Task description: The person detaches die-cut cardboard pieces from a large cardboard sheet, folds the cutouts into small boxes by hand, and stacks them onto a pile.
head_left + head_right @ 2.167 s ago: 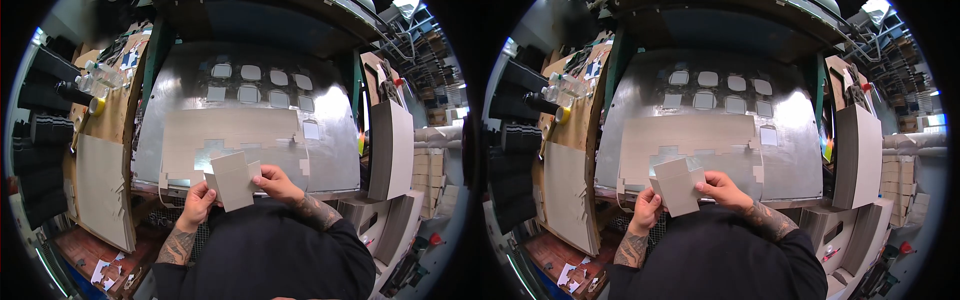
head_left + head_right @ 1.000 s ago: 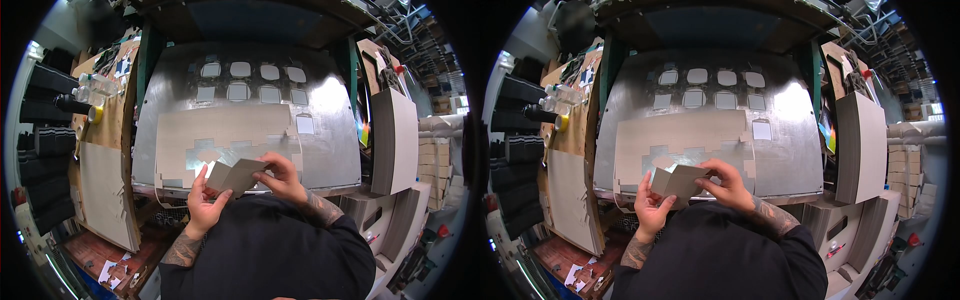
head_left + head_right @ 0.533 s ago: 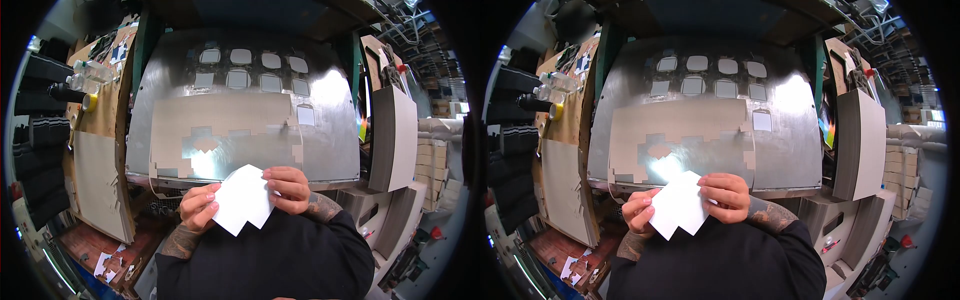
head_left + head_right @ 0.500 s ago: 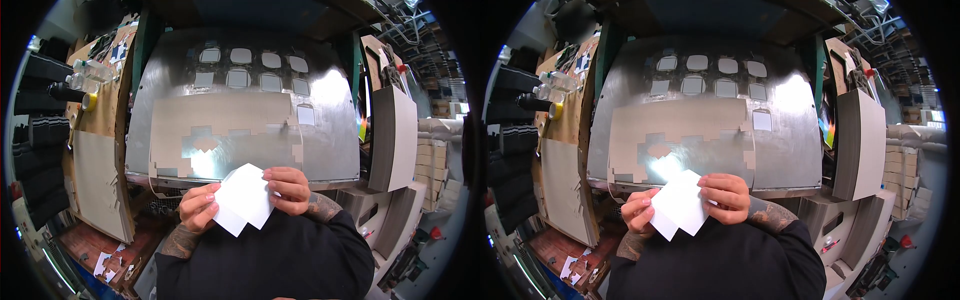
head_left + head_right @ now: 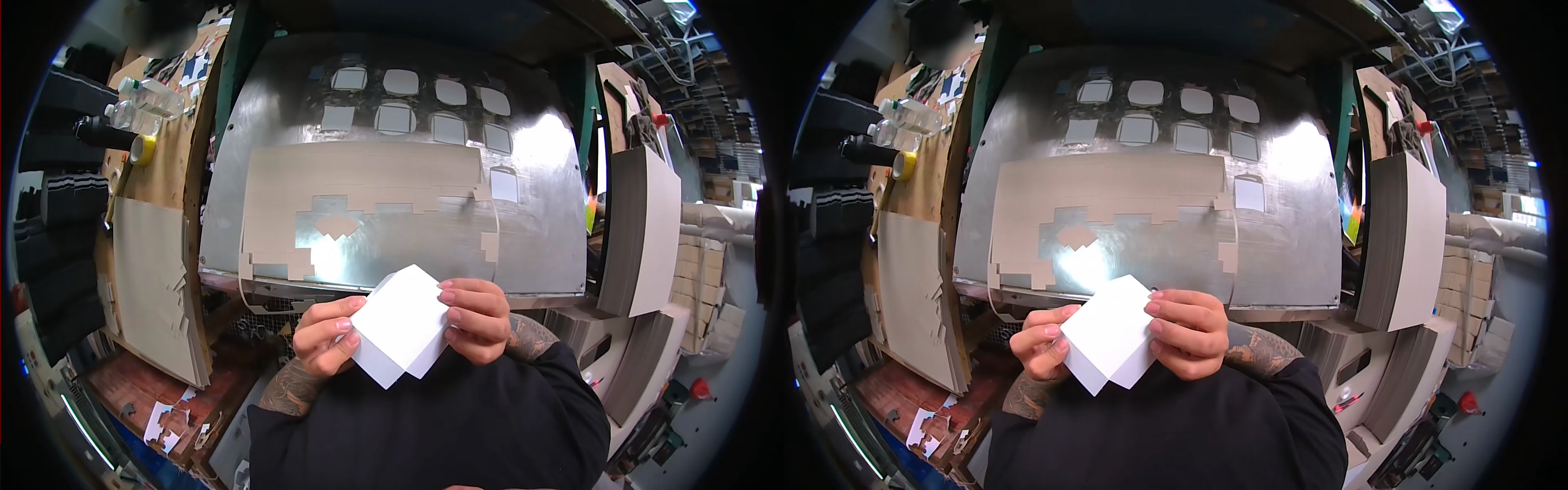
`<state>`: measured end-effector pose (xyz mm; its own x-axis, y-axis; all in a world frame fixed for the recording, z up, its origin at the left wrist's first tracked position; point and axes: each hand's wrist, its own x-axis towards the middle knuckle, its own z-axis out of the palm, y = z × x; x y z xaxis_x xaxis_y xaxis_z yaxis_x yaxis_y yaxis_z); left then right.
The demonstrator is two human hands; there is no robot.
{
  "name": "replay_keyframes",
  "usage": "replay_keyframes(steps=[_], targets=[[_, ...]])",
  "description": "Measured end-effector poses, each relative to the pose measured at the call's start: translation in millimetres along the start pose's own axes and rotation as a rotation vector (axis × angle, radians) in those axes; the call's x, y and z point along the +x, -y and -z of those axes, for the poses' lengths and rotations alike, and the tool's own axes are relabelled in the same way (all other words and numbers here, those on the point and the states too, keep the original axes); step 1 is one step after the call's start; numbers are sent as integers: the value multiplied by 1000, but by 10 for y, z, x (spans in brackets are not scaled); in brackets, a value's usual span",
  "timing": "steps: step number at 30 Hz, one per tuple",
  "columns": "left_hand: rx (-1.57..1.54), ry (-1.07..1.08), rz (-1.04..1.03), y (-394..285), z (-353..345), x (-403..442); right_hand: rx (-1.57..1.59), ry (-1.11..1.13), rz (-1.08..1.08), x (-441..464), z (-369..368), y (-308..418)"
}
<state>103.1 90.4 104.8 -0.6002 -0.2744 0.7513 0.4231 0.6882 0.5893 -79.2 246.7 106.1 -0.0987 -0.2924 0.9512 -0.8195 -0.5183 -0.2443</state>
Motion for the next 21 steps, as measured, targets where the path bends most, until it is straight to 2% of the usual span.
replay_keyframes(steps=[1, 7, 10, 13, 16, 17, 18, 21], targets=[[11, 40, -8, -5, 34, 0, -7, 17, 10, -3, 6, 6], [-24, -63, -86, 42, -50, -48, 5, 12, 28, 37, -17, 24], [-27, -46, -75, 26, -12, -28, -15, 149, 33, 13, 54, 79], [-62, -49, -71, 25, 27, -71, -10, 122, 52, -7, -11, 71], [-54, -31, -23, 4, 81, -35, 39, 81, -4, 42, -79, 60], [-34, -52, 1, 8, 81, -85, 59, 156, -7, 65, -35, 33], [-46, -87, 3, 45, 52, -115, 51, 138, -17, -19, -72, 30], [-79, -170, 84, 124, 43, -210, 20, 121, -204, -193, -177, 81]])
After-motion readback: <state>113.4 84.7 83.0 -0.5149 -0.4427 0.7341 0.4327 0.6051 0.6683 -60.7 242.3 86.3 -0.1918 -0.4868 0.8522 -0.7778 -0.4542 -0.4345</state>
